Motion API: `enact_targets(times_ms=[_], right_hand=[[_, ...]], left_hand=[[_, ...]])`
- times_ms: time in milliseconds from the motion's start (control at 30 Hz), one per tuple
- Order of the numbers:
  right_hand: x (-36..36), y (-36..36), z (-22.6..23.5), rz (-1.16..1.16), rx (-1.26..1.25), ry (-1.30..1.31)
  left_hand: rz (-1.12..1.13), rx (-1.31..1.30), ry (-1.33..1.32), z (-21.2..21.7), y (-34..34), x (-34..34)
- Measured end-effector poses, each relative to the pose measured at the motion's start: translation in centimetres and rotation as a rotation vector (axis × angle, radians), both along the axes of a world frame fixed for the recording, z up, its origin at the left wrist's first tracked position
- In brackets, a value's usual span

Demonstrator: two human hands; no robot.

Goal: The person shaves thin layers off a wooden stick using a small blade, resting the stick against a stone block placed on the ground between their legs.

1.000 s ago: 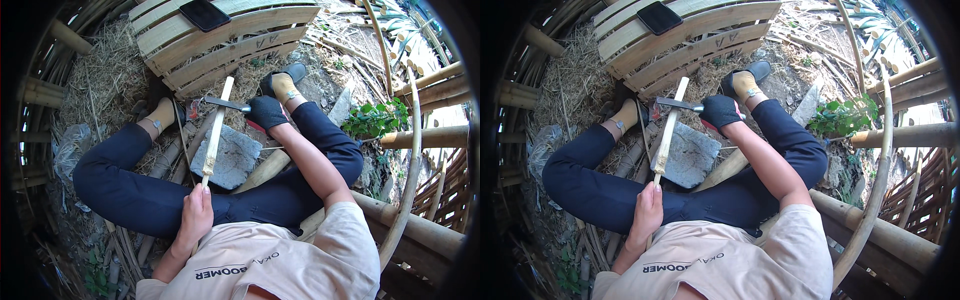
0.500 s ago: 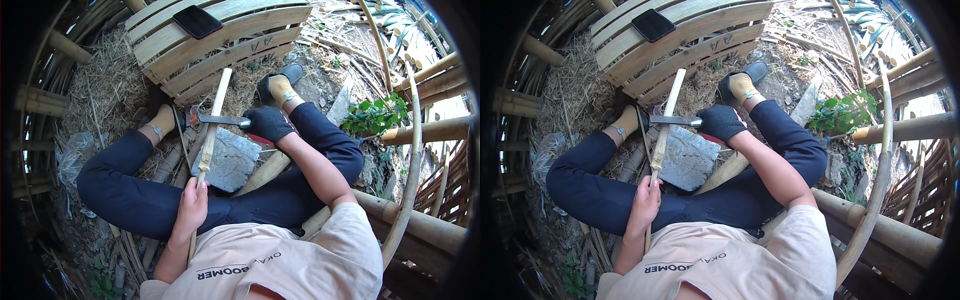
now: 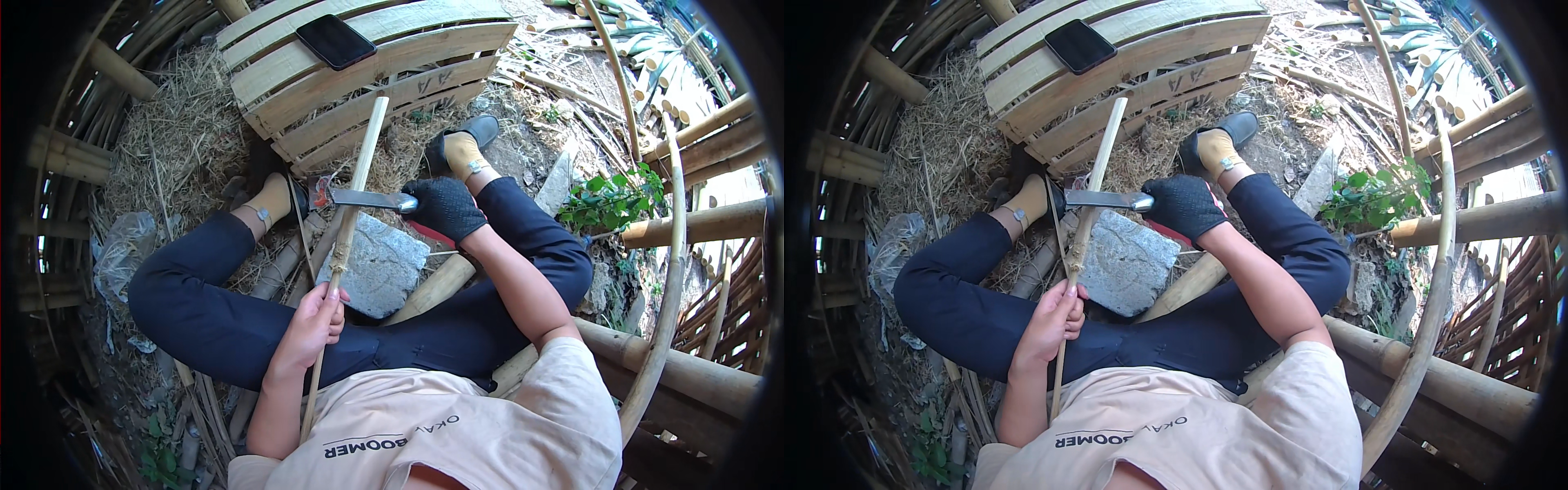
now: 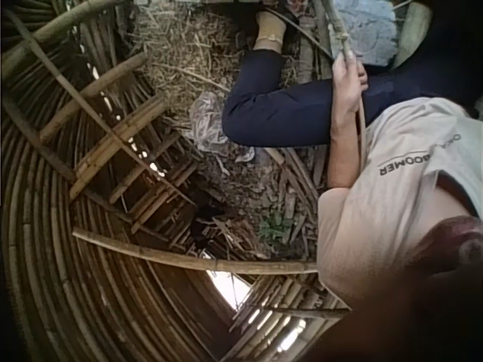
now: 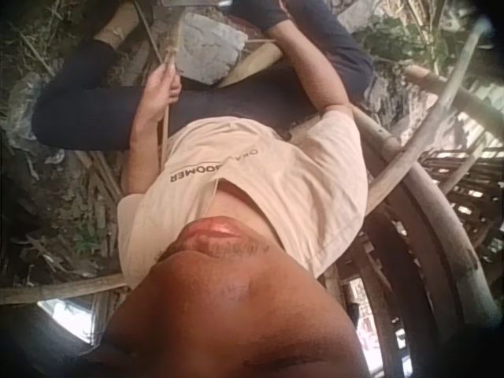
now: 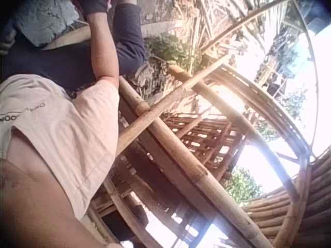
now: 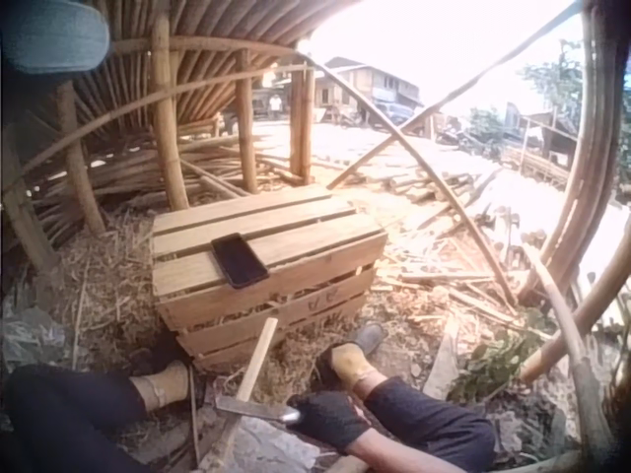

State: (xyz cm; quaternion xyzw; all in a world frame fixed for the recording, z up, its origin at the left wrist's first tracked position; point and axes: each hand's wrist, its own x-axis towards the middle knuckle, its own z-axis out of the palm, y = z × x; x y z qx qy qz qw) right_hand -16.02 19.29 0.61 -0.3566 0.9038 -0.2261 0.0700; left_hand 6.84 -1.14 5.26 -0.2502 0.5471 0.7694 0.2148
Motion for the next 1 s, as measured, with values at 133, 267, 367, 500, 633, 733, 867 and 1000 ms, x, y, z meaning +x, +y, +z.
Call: enact_targets(times_ms=[133,267,367,500,633,733,867,1000], right_hand=[[0.0,0.2,0.1,-0.016,-0.046,0.006],[0.3,0.5,1.2,-0.019,-0.125,-0.01],[0.4,0.7,1.3,-0.012,-0.129,0.023],[0.4,0.8,1.1,-0.011,-0.205,0.065],[0.1,0.9,0.8,0.009,-0.238,0.15],[0.1,0.7,0.7,0.016,-0.294,0.186],[0.0,0.9,0.5,-0.015,-0.333,0.189],[-0.1,1.0,0.6,-0.041,-0.287,0.146]], left_hand=[[0.012,0.179,-0.01,0.1,-0.2,-0.7],[-0.005,0.182,0.037,0.4,-0.2,-0.8],[0.021,0.058,0.033,0.8,0.5,-1.0],[0.001,-0.139,0.055,0.8,0.8,-1.2],[-0.078,-0.724,0.262,0.5,1.1,-1.5],[-0.046,-0.843,0.335,0.4,1.5,-1.6],[-0.022,-0.65,0.293,-0.3,1.0,-1.7],[0.035,-0.262,0.192,0.1,1.1,-2.2]])
